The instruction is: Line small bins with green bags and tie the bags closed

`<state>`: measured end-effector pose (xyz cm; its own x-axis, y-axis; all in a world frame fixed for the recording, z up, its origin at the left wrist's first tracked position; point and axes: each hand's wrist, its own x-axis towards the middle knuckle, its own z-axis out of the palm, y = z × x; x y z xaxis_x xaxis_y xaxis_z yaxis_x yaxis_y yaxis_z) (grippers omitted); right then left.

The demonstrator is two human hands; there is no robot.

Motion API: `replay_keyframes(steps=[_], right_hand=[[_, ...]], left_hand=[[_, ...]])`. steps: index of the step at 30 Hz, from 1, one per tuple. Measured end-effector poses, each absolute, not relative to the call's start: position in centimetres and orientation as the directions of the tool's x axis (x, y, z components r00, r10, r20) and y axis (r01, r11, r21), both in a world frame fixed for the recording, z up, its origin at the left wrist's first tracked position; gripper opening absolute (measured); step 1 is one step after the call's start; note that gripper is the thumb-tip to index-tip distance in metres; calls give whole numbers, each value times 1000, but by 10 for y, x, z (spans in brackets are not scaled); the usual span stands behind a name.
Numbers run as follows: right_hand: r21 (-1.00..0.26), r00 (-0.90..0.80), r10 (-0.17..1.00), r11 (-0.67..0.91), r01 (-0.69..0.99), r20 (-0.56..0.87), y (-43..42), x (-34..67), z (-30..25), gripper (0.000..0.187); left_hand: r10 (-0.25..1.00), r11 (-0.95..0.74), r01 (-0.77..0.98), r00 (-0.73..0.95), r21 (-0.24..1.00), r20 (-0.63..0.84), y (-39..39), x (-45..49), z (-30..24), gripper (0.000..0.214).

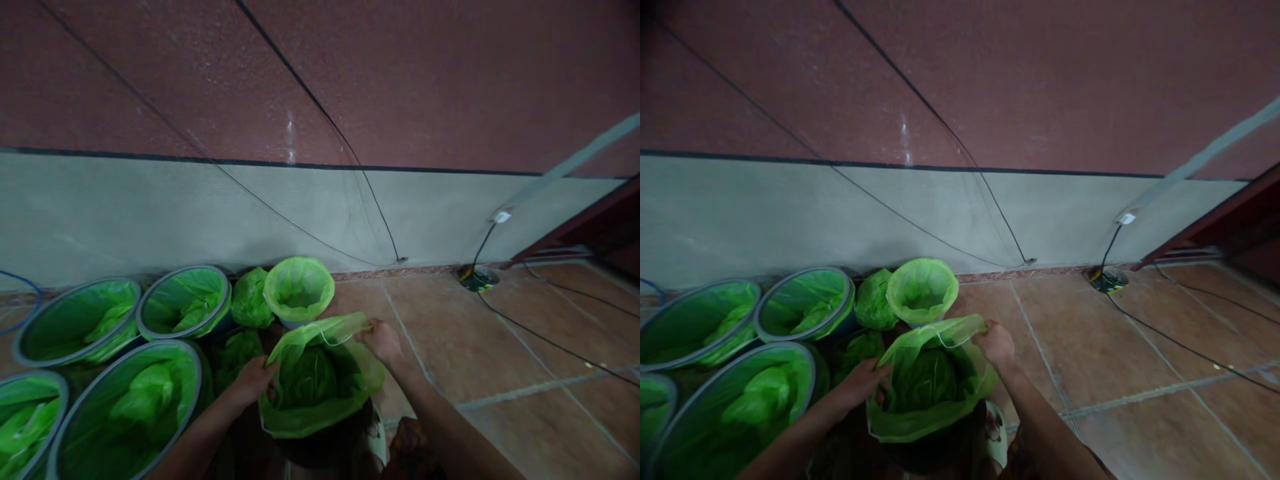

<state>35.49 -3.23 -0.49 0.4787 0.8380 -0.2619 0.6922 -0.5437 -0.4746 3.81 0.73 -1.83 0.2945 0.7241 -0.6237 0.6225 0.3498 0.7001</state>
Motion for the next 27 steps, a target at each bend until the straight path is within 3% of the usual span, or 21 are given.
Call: replay_keyframes(steps=[5,11,17,20,22,24,25,27], right_hand=[[-619,491,820,-555,556,-293,-31,357,-7,24],[-704,454,855,-483,521,-250,-32,354,-1,24],[-825,544,837,-273,495,50,-31,351,22,24],[-952,547,828,-60,301,121,-30,339,48,23],[-998,435,899,27,58,50,-32,325,65,23],[-991,199,979,-11,-133,-38,-37,306,75,23],[-983,56,995,-69,-170,-79,-41,295,75,23],[-977,-176,969,-194,-92,-175,-49,272,64,22]], left_hand=[[694,383,562,349,733,-630,0,43,-5,33],[665,506,429,358,748,-655,-1,45,15,37],[663,533,357,388,767,-641,9,43,30,31],[630,566,307,438,765,-641,12,42,35,25],[620,577,276,464,769,-632,13,42,38,27],[619,573,255,488,779,-615,13,44,40,30],[620,569,247,498,784,-606,13,45,40,31],[623,570,229,505,789,-597,12,46,39,31]])
